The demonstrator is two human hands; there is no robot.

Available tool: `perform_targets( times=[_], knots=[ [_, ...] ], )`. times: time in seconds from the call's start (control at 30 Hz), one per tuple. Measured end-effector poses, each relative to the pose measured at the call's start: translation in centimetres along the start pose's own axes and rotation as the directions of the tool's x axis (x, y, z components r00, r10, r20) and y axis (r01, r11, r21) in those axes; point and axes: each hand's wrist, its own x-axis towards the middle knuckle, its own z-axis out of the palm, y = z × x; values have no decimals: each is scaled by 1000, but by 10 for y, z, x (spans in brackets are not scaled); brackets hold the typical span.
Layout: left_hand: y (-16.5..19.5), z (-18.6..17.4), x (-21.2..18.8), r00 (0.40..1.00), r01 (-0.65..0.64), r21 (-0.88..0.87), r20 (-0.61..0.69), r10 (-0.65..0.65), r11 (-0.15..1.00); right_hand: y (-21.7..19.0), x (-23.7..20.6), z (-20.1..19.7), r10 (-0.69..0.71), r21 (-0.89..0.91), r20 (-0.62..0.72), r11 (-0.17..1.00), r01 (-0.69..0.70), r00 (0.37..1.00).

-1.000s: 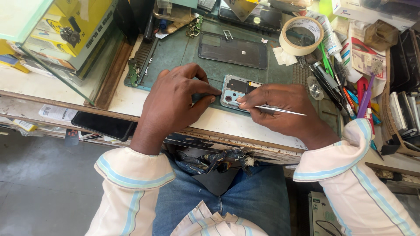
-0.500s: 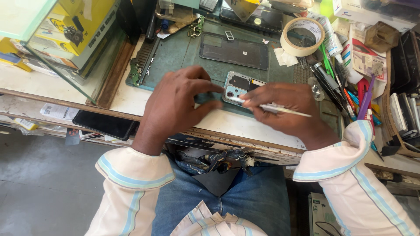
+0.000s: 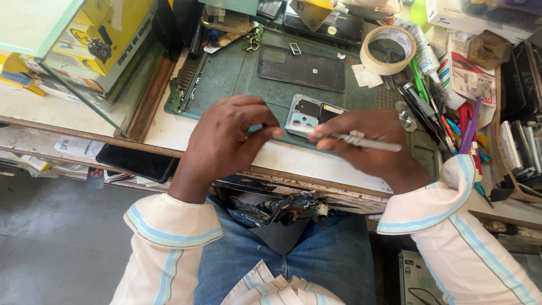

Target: The person uses tweezers to carefully remove small components and adhesive tape from the internal chassis of a disassembled smartphone. The hands manipulate the device on a cluttered workbench, focusing on the camera module area.

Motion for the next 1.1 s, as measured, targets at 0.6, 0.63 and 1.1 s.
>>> perform_targets(
  times=[0.6,0.63,1.1],
  knots=[
    [-17,-16,-9,949,281,-409,254,-187,868,11,-2,-7,21,-72,-229,997,-39,973],
    [-16,-14,-8,963,238,-340,204,-176,910,11,-1,-7,20,-58,-238,998,-35,971],
    [4,9,19,923,294,274,166,-346,916,20,-1,-16,-50,-143,-402,990,-9,914]
  ],
)
